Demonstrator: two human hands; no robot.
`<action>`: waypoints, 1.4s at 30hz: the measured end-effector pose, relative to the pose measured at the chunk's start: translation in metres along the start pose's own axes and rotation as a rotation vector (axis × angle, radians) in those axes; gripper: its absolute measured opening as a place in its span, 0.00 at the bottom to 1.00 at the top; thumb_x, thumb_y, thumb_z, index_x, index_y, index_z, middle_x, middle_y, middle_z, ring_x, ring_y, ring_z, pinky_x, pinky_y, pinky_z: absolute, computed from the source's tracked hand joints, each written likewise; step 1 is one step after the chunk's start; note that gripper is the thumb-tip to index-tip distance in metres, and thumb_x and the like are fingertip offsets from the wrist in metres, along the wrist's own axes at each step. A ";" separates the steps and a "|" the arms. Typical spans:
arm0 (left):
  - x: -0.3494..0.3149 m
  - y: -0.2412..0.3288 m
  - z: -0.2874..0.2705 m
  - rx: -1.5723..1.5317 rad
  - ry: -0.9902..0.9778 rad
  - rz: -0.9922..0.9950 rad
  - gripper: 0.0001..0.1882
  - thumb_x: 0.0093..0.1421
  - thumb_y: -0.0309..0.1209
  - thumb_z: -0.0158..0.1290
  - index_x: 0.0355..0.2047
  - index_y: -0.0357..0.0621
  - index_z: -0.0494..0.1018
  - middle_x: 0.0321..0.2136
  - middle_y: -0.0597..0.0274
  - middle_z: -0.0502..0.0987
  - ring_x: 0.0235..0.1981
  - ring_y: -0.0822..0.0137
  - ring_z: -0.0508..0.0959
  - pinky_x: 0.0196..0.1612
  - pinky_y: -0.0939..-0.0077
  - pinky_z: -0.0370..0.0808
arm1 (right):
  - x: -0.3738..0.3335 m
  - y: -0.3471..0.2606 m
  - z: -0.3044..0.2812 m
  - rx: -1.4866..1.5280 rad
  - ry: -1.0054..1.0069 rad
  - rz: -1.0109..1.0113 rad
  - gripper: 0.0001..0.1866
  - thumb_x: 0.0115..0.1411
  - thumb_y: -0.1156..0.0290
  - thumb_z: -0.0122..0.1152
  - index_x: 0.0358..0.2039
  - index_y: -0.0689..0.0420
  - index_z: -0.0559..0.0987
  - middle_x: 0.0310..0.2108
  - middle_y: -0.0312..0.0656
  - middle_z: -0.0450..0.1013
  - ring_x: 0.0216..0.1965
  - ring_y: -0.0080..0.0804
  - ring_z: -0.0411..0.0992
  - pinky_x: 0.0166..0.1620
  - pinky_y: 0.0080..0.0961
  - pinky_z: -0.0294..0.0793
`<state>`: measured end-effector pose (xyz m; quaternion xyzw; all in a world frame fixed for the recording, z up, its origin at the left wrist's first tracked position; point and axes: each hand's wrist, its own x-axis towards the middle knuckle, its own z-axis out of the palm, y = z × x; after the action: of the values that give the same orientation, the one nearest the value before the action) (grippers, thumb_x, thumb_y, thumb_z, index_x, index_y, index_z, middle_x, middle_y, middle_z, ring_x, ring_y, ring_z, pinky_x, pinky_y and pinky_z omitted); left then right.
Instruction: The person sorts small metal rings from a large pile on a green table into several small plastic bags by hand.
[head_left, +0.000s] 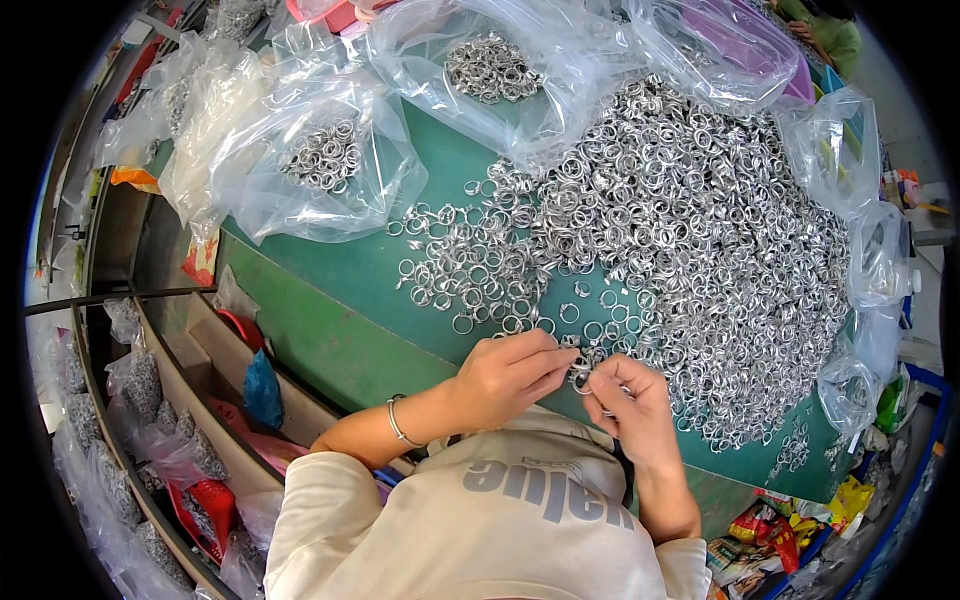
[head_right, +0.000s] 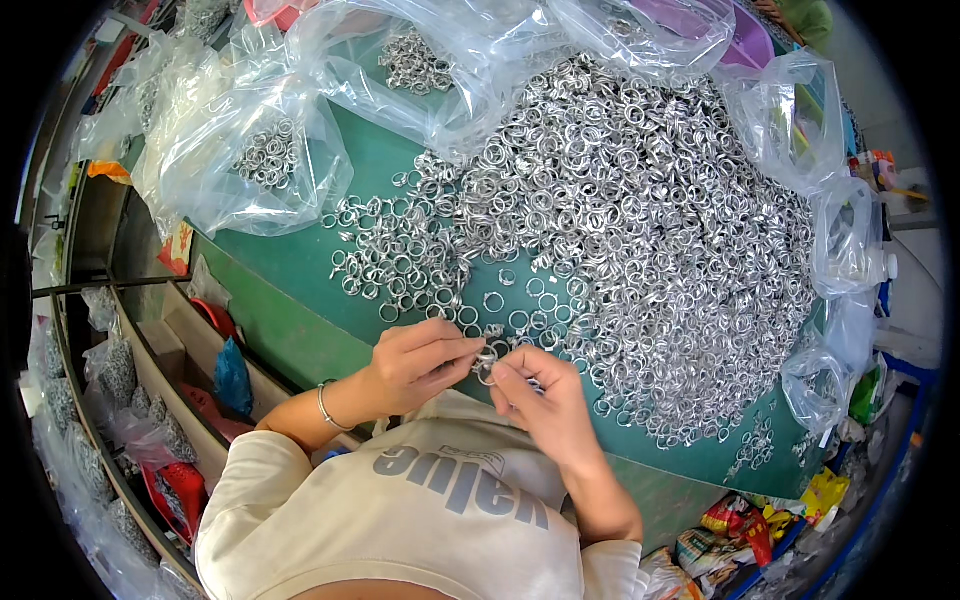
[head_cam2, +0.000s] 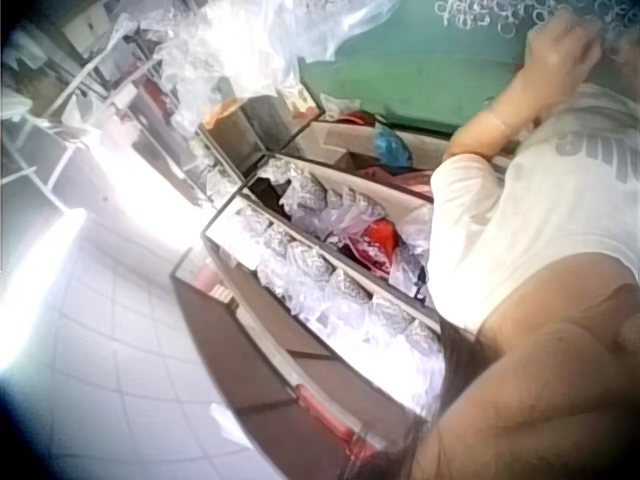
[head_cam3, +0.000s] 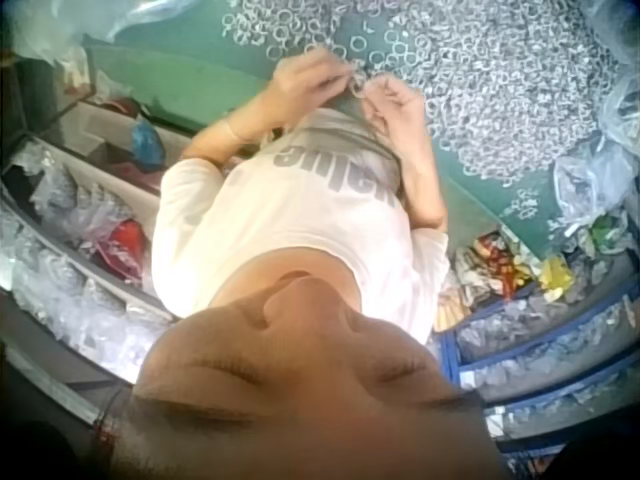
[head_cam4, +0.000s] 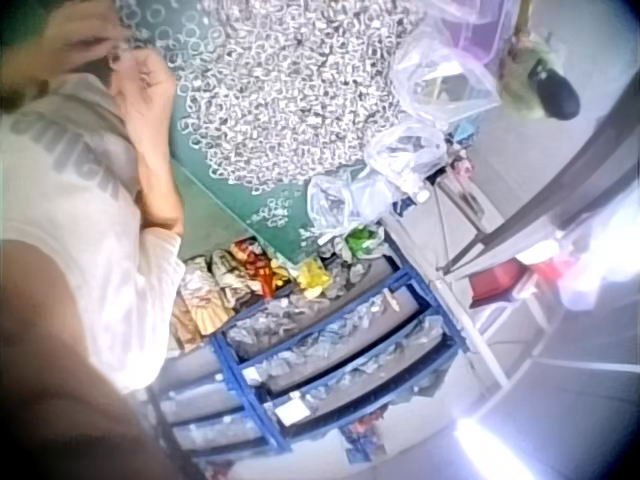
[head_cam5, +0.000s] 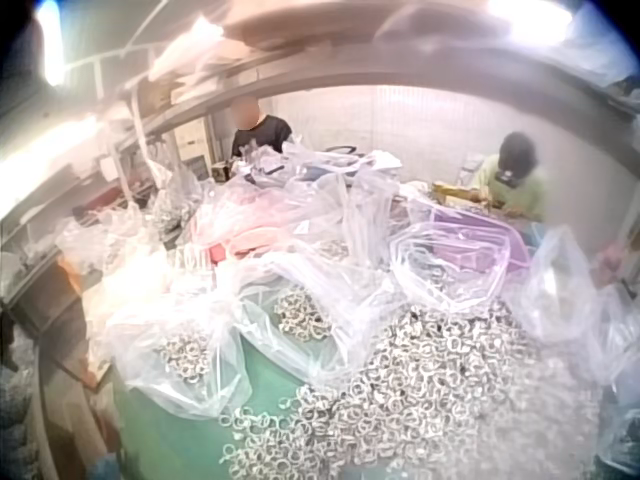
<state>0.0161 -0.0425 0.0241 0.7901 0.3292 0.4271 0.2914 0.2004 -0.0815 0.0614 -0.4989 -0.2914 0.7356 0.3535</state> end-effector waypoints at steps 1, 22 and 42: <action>0.001 0.000 -0.001 -0.001 -0.008 0.011 0.13 0.45 0.18 0.60 0.34 0.35 0.76 0.23 0.61 0.71 0.19 0.67 0.74 0.20 0.77 0.72 | 0.001 -0.001 -0.001 -0.025 0.006 -0.001 0.07 0.62 0.74 0.53 0.28 0.62 0.74 0.18 0.32 0.69 0.17 0.11 0.59 0.19 0.11 0.54; 0.012 -0.002 -0.010 -0.130 -0.333 -0.248 0.05 0.53 0.22 0.55 0.32 0.36 0.77 0.24 0.56 0.73 0.20 0.57 0.74 0.23 0.68 0.72 | 0.011 0.000 -0.008 -0.824 0.051 -0.634 0.03 0.57 0.78 0.57 0.27 0.62 0.77 0.20 0.36 0.73 0.20 0.18 0.70 0.22 0.18 0.66; 0.015 -0.036 -0.011 0.388 -0.087 -0.386 0.06 0.51 0.26 0.58 0.31 0.43 0.77 0.22 0.59 0.70 0.19 0.59 0.73 0.21 0.68 0.69 | 0.083 0.007 0.001 -0.954 0.263 -0.739 0.09 0.55 0.74 0.60 0.38 0.57 0.78 0.21 0.36 0.69 0.15 0.33 0.69 0.19 0.27 0.66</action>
<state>0.0028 -0.0066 0.0095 0.7713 0.5367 0.2583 0.2244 0.1766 -0.0180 0.0127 -0.5547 -0.6959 0.2852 0.3558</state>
